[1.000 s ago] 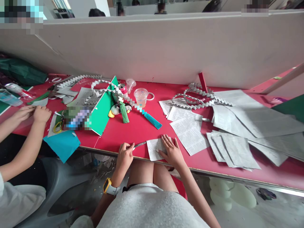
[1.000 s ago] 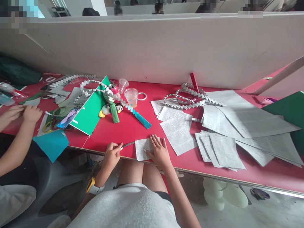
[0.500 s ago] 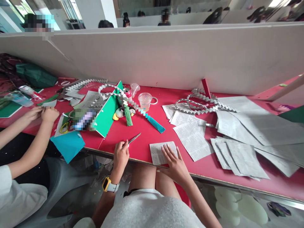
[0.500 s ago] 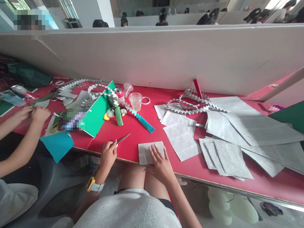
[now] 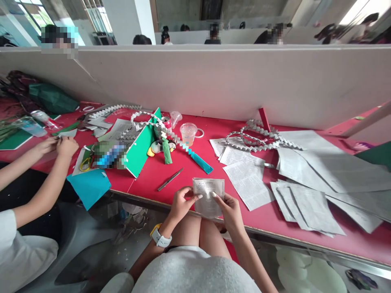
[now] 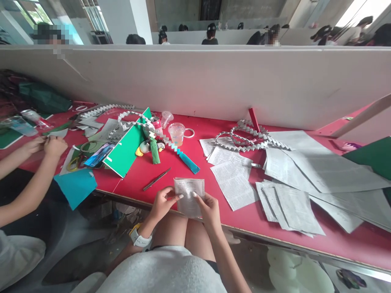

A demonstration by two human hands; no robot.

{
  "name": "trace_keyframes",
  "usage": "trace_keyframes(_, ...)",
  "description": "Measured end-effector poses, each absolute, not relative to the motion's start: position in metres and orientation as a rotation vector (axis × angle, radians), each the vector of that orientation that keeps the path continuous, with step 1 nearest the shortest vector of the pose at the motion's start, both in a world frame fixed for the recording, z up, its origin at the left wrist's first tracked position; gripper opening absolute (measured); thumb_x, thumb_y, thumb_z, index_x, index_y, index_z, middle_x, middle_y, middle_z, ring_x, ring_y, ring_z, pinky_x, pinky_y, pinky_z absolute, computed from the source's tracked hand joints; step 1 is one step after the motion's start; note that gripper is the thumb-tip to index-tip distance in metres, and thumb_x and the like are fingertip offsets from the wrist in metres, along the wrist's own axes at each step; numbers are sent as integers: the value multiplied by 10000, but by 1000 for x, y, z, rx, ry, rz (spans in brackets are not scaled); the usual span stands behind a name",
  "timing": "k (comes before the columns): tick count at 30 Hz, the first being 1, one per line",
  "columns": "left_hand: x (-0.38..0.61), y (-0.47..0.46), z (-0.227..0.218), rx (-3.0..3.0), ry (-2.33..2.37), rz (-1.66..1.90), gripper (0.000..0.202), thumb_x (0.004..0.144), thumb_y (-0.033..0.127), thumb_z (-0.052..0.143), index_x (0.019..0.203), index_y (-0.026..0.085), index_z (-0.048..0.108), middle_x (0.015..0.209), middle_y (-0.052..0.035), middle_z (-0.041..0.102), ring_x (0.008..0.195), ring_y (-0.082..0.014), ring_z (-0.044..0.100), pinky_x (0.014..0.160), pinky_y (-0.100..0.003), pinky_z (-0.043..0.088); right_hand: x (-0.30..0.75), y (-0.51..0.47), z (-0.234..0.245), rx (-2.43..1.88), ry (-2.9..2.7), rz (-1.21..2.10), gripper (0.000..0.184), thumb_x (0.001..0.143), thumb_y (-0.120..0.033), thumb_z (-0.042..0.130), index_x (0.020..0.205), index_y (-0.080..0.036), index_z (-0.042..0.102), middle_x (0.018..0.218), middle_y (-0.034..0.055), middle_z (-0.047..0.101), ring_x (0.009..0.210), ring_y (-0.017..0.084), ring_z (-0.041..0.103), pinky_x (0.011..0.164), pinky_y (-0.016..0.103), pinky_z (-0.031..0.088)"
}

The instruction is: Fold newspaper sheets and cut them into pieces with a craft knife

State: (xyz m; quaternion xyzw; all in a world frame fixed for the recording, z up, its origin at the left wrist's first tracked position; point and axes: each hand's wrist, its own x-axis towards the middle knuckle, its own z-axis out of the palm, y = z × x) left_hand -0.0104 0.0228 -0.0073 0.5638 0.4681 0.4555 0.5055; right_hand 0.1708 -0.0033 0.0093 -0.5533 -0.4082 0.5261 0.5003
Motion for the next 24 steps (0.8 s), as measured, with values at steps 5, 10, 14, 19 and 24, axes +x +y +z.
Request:
trace_keyframes(5,-14,34,-7,1175,1160,1104,392,657,443,820,864,126,717,746,-55,731,746,-206,693,708,-278,544,180,2,3,-1228,-993,1462,446,735,-606,701,881,-188,752,755,57,722,750,245,663,685,329,517)
trace_keyframes(10,-26,38,-17,1212,1147,1028,455,666,476,803,932,115,725,757,-72,739,751,-227,701,705,-303,558,195,4,-1,-1204,-1079,1574,443,740,-577,708,914,-172,758,840,78,737,833,274,674,779,374,521)
trace_keyframes(14,-20,39,-17,1354,1310,1074,497,777,514,694,1088,126,688,960,-137,741,935,-286,701,858,-400,556,185,7,0,-1234,-1035,1485,421,724,-569,724,894,-186,765,816,62,735,799,265,671,756,371,521)
trace_keyframes(19,1,30,-12,1559,1278,1161,782,793,479,694,1448,167,402,1475,-185,443,1395,-328,383,1150,-483,328,163,7,1,-1347,-941,1219,417,689,-575,744,842,-187,765,769,43,723,764,252,648,700,343,504)
trace_keyframes(24,13,24,-8,1297,1079,1058,1154,691,522,779,1555,192,89,1560,-186,294,1429,-349,309,1136,-484,338,158,11,0,-1149,-935,1486,329,706,-528,753,763,-205,736,712,33,692,708,200,619,722,329,484)
